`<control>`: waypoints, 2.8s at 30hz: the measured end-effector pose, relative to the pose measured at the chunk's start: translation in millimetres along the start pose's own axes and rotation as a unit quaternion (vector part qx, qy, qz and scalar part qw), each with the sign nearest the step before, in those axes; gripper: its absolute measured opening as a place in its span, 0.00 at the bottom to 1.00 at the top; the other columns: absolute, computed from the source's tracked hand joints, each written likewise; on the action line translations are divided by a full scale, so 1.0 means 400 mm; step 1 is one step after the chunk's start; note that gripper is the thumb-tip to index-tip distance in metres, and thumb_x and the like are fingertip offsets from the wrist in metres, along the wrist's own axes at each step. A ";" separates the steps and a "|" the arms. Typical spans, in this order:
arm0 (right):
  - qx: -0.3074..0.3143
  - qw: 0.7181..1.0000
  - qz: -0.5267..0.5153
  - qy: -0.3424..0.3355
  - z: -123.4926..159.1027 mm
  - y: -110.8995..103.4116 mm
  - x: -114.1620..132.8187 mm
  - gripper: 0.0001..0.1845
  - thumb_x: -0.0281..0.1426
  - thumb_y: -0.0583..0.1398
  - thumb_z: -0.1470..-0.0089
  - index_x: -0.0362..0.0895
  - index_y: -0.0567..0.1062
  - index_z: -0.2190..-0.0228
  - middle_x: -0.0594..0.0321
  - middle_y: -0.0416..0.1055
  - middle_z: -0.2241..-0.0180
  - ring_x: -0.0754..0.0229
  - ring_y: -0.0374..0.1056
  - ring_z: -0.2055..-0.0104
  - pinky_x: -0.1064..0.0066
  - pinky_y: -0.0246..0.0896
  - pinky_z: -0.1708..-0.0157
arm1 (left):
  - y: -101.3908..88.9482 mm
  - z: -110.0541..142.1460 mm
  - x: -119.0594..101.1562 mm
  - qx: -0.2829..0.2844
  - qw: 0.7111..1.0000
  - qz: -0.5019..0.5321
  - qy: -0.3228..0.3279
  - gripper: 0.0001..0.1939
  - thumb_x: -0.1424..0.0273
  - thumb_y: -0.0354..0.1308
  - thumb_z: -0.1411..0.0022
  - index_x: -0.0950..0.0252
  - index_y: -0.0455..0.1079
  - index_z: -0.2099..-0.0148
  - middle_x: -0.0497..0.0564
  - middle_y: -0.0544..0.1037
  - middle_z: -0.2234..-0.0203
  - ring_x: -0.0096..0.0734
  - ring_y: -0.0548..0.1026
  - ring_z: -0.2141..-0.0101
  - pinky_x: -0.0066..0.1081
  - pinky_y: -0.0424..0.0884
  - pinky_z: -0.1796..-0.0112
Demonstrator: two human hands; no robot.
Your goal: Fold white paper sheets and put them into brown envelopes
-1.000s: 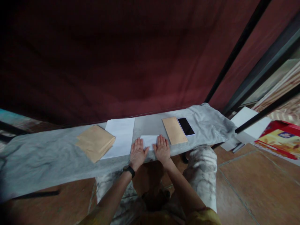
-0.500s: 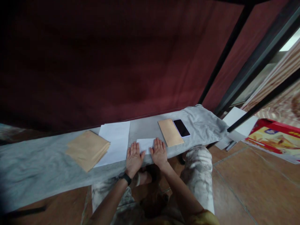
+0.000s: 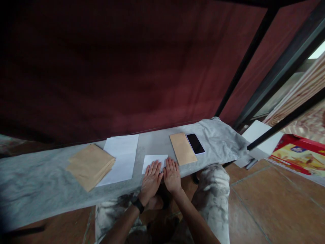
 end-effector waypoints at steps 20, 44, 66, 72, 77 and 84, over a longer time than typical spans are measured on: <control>0.106 0.991 -0.078 -0.036 -0.002 -0.045 -0.012 0.25 0.29 0.52 0.37 0.39 0.69 0.41 0.52 0.65 0.38 0.51 0.61 0.37 0.56 0.50 0.35 | 0.017 -0.025 0.030 0.099 0.991 -0.056 0.073 0.27 0.74 0.47 0.32 0.65 0.59 0.32 0.60 0.64 0.35 0.44 0.62 0.35 0.46 0.62 0.39; 0.035 0.926 -0.344 0.152 -0.179 -0.062 -0.093 0.16 0.39 0.51 0.38 0.44 0.75 0.66 0.63 0.74 0.74 0.60 0.70 0.71 0.72 0.64 0.69 | -0.187 -0.119 0.262 -0.089 0.907 0.370 -0.182 0.10 0.63 0.59 0.38 0.62 0.76 0.61 0.49 0.79 0.72 0.34 0.75 0.69 0.30 0.70 0.64; 0.069 0.997 -0.048 0.000 -0.121 0.050 0.011 0.26 0.34 0.49 0.33 0.42 0.63 0.36 0.52 0.60 0.35 0.50 0.55 0.33 0.55 0.49 0.36 | -0.036 -0.160 0.242 -0.075 0.958 0.180 -0.208 0.18 0.74 0.46 0.33 0.67 0.71 0.45 0.60 0.75 0.49 0.40 0.77 0.54 0.41 0.73 0.49; 0.063 0.997 -0.032 -0.009 -0.112 0.061 0.021 0.28 0.35 0.48 0.32 0.41 0.60 0.35 0.52 0.56 0.33 0.50 0.52 0.31 0.55 0.44 0.34 | -0.015 -0.145 0.131 -0.040 0.991 0.075 -0.105 0.22 0.68 0.44 0.29 0.66 0.66 0.38 0.60 0.66 0.37 0.44 0.64 0.37 0.47 0.61 0.38; 0.048 0.998 -0.029 0.001 -0.108 0.057 0.010 0.28 0.32 0.48 0.32 0.39 0.59 0.34 0.50 0.55 0.33 0.49 0.52 0.31 0.53 0.43 0.33 | 0.019 -0.114 0.104 0.011 0.999 0.007 -0.050 0.29 0.61 0.44 0.28 0.71 0.56 0.31 0.63 0.57 0.32 0.45 0.54 0.32 0.48 0.53 0.35; 0.018 0.997 -0.049 0.060 -0.098 0.053 -0.018 0.30 0.34 0.45 0.32 0.35 0.54 0.33 0.43 0.57 0.34 0.45 0.54 0.32 0.49 0.51 0.36 | 0.008 -0.090 0.154 0.003 0.997 -0.010 -0.070 0.33 0.57 0.43 0.28 0.73 0.52 0.30 0.65 0.56 0.32 0.46 0.54 0.32 0.48 0.54 0.35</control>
Point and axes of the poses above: each hand's wrist, its own z-axis away from the middle knuckle, its own y-axis out of the palm, x = y × z, the point moved 6 cm from there along -z, towards the middle knuckle
